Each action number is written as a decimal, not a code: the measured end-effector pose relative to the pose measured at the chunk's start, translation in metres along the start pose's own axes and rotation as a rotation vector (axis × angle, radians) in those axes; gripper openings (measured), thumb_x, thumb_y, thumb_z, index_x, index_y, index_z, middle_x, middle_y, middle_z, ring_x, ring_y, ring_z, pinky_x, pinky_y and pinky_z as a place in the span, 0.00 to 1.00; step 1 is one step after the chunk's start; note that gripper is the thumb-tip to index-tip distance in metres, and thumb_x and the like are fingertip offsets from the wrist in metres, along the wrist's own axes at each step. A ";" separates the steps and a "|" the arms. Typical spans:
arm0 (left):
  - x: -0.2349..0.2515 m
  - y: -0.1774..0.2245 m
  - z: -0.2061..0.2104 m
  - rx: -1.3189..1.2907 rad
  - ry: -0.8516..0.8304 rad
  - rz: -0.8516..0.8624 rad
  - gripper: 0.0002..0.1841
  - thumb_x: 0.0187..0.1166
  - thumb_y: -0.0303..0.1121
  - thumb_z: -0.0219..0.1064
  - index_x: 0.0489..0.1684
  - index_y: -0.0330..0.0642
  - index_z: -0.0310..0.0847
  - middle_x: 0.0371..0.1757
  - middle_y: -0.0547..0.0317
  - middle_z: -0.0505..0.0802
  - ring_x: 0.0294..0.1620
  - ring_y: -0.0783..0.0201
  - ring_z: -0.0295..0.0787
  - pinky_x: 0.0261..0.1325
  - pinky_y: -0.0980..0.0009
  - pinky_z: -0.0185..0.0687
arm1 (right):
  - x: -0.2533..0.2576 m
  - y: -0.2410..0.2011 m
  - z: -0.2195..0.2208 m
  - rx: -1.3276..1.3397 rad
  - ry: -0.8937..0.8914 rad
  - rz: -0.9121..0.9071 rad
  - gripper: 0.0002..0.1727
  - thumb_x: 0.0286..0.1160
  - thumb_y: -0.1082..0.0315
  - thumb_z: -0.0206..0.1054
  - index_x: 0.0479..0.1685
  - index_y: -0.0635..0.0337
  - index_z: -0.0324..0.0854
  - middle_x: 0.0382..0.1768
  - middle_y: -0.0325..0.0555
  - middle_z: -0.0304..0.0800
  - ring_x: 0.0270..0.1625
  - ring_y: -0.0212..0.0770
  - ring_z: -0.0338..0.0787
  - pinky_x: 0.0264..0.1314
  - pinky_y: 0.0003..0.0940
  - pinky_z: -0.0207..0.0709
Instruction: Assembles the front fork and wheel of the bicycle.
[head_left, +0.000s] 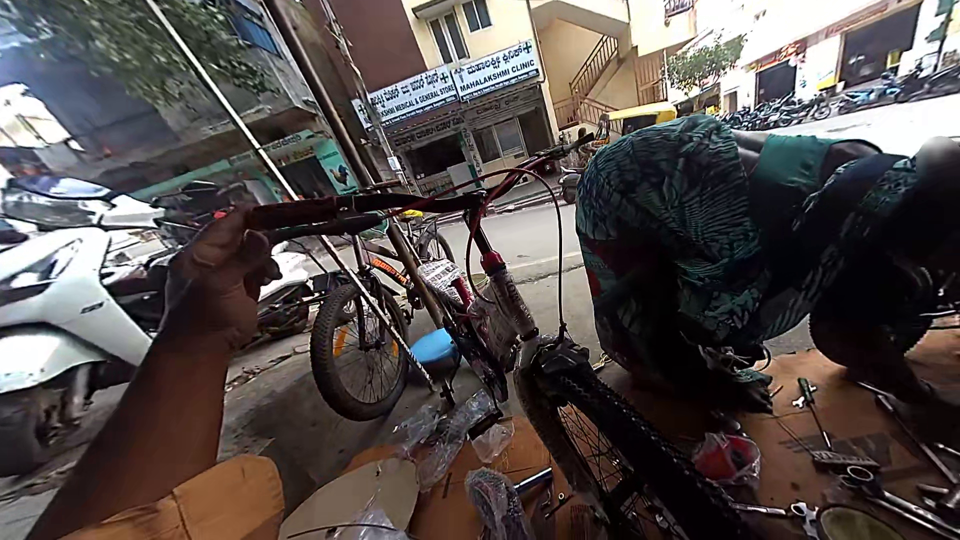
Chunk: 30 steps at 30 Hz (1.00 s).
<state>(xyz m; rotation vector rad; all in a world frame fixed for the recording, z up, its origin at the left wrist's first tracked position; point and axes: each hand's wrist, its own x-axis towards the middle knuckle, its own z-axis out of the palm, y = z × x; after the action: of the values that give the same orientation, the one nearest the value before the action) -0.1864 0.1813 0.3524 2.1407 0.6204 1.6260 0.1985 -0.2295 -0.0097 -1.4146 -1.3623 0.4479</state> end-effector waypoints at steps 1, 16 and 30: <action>0.002 -0.001 0.000 -0.018 0.040 -0.020 0.21 0.89 0.38 0.52 0.79 0.53 0.70 0.49 0.78 0.86 0.31 0.85 0.78 0.37 0.87 0.77 | -0.001 0.009 0.001 -0.012 0.006 -0.051 0.41 0.59 0.53 0.81 0.67 0.77 0.79 0.61 0.71 0.85 0.64 0.55 0.88 0.71 0.52 0.79; 0.009 0.002 -0.008 -0.029 -0.008 -0.096 0.25 0.94 0.52 0.35 0.80 0.58 0.68 0.61 0.76 0.86 0.41 0.81 0.83 0.45 0.82 0.79 | -0.005 0.006 0.005 -0.026 0.030 -0.049 0.41 0.61 0.52 0.81 0.69 0.76 0.79 0.60 0.69 0.86 0.62 0.53 0.88 0.70 0.50 0.79; 0.002 0.003 -0.006 -0.105 -0.027 -0.115 0.26 0.95 0.49 0.28 0.80 0.63 0.67 0.58 0.81 0.85 0.32 0.85 0.78 0.35 0.87 0.73 | -0.012 0.007 0.010 -0.002 0.087 -0.073 0.42 0.61 0.46 0.82 0.73 0.65 0.79 0.64 0.59 0.87 0.67 0.42 0.87 0.73 0.43 0.80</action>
<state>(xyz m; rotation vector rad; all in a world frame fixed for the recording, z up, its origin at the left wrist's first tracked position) -0.1910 0.1802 0.3572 2.0107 0.6241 1.5318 0.1903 -0.2339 -0.0240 -1.3654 -1.3399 0.3338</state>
